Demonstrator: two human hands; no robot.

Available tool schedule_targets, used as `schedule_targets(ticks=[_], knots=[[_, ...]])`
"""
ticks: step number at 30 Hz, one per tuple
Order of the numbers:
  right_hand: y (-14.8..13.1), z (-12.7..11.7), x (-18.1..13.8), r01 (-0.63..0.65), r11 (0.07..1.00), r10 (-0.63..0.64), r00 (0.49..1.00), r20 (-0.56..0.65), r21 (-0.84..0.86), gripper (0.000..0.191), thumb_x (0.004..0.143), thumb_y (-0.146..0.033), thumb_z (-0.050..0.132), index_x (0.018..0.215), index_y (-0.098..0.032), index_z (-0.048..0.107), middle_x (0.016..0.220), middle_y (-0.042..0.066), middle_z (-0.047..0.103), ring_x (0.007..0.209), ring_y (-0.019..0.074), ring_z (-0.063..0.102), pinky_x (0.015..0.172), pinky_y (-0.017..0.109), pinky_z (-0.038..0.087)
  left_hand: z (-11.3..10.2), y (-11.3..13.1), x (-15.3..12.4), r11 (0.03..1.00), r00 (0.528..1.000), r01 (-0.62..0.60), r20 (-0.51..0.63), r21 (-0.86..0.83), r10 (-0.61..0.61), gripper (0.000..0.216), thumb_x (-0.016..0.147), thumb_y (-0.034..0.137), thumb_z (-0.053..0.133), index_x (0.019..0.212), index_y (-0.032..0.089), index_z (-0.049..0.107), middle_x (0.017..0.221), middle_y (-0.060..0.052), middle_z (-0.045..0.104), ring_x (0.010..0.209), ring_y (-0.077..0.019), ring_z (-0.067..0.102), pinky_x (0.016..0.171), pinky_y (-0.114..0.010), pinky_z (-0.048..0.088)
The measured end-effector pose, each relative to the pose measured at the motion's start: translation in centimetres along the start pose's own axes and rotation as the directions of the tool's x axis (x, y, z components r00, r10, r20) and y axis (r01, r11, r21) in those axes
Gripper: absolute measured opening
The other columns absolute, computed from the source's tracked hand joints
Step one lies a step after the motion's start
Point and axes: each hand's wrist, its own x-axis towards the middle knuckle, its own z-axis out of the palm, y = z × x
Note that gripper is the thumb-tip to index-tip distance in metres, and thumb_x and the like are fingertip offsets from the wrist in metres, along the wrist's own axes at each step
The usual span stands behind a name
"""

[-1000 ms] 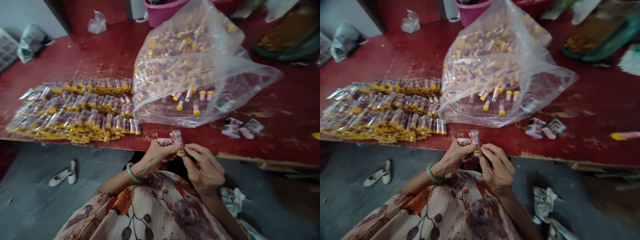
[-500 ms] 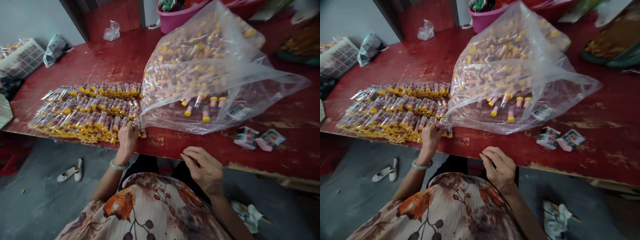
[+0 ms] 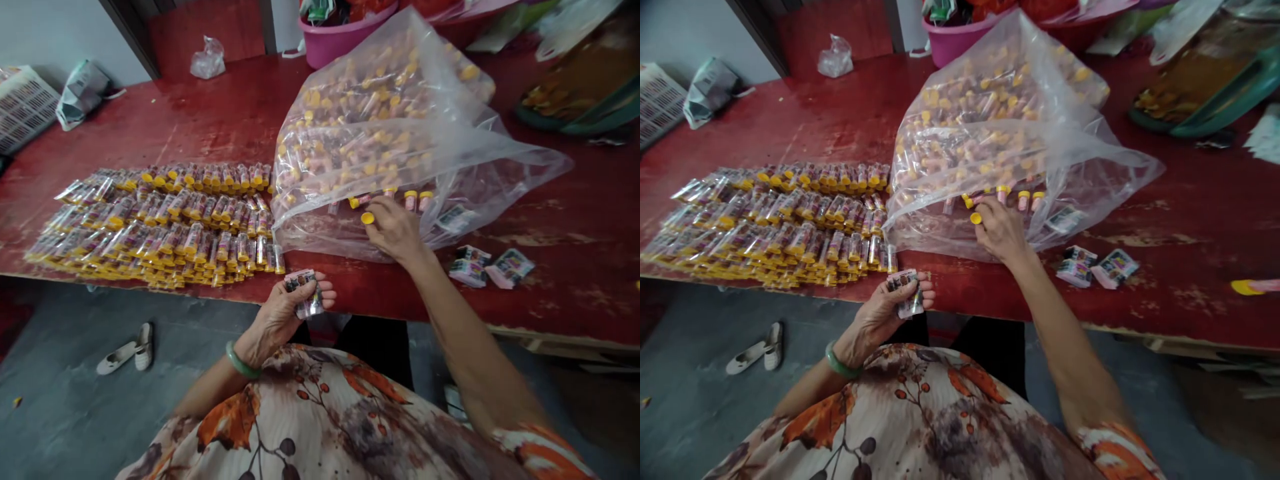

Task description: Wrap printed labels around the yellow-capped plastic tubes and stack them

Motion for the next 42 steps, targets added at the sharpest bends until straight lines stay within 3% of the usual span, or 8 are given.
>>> schedule_targets(ticks=[4,6,9,17,26,29,33,42], knots=[[-5.7,-3.7,-5.5,-0.22,0.875,0.299,0.946,-0.122,0.432,0.018,0.084,-0.026,0.054,0.1,-0.02,0.058,0.085,0.004,0.064,0.074,0.0184,0.061,0.068,0.032,0.049,0.3,-0.9,0.7,0.999,1.0,0.012,0.002,0.035,-0.012,0.028,0.063,0.023,0.084,0.083,0.01,0.069,0.078,-0.007,0.072,0.068,-0.0187,0.07,0.067,-0.03,0.058],[-9.1,-5.0,-7.9,-0.331,0.697,0.41,0.912,0.024,0.636,0.017,0.084,-0.03,0.056,0.098,-0.021,0.061,0.073,-0.001,0.06,0.061,0.0143,0.057,0.059,0.027,0.045,0.6,-1.3,1.2,0.998,0.999,0.031,-0.014,0.05,-0.03,0.029,0.058,0.023,0.087,0.078,0.011,0.068,0.071,-0.004,0.07,0.063,-0.0175,0.069,0.063,-0.029,0.057],[-12.8,-5.3,-9.5,-0.509,0.529,0.49,0.836,0.245,0.679,0.014,0.079,-0.033,0.064,0.085,-0.02,0.066,0.071,-0.001,0.062,0.06,0.0125,0.056,0.058,0.025,0.044,1.2,-1.9,1.7,0.998,0.999,0.025,-0.04,0.064,-0.022,0.03,0.053,0.02,0.089,0.075,0.012,0.069,0.066,-0.001,0.069,0.056,-0.013,0.065,0.059,-0.024,0.054],[-12.3,-3.5,-9.7,-0.649,0.211,0.564,0.692,0.451,0.731,0.009,0.069,-0.027,0.065,0.071,-0.019,0.064,0.053,-0.005,0.051,0.049,0.0092,0.043,0.049,0.023,0.034,2.1,-2.7,1.9,0.988,0.999,0.036,0.0,0.15,-0.037,0.032,0.058,0.027,0.086,0.082,0.011,0.071,0.073,-0.004,0.071,0.06,-0.0124,0.063,0.062,-0.024,0.052],[-11.1,-5.7,-10.6,-0.601,0.15,0.578,0.698,0.423,0.785,0.018,0.079,-0.035,0.068,0.087,-0.02,0.064,0.068,-0.002,0.058,0.055,0.0093,0.048,0.048,0.021,0.035,2.3,-2.2,1.8,0.982,0.999,-0.004,-0.043,0.186,0.012,0.031,0.053,0.021,0.088,0.076,0.011,0.07,0.071,-0.002,0.07,0.06,-0.0128,0.064,0.062,-0.026,0.053],[-10.7,-7.4,-12.0,-0.502,0.136,0.526,0.767,0.367,0.854,0.02,0.084,-0.033,0.063,0.099,-0.021,0.062,0.082,0.0,0.06,0.055,0.0089,0.051,0.048,0.022,0.039,2.4,-2.6,1.9,0.987,0.996,-0.043,-0.071,0.158,0.055,0.032,0.053,0.02,0.088,0.078,0.012,0.069,0.071,-0.001,0.07,0.061,-0.013,0.065,0.063,-0.026,0.054],[-11.2,-8.6,-13.4,-0.384,0.238,0.466,0.851,0.243,0.892,0.013,0.086,-0.026,0.061,0.098,-0.021,0.059,0.097,0.003,0.058,0.063,0.0114,0.06,0.058,0.027,0.05,2.9,-3.0,1.7,0.988,0.991,-0.089,-0.086,0.123,0.1,0.031,0.053,0.021,0.088,0.075,0.012,0.069,0.069,0.0,0.069,0.06,-0.0124,0.064,0.064,-0.025,0.054],[-12.9,-8.1,-14.0,-0.234,0.483,0.463,0.886,-0.019,0.844,0.019,0.081,-0.014,0.063,0.099,-0.021,0.059,0.098,0.006,0.058,0.084,0.0185,0.062,0.068,0.033,0.053,3.9,-3.0,0.9,0.993,0.99,-0.107,-0.086,0.04,0.11,0.03,0.053,0.021,0.088,0.072,0.013,0.066,0.065,0.002,0.065,0.055,-0.0085,0.059,0.056,-0.021,0.048]])
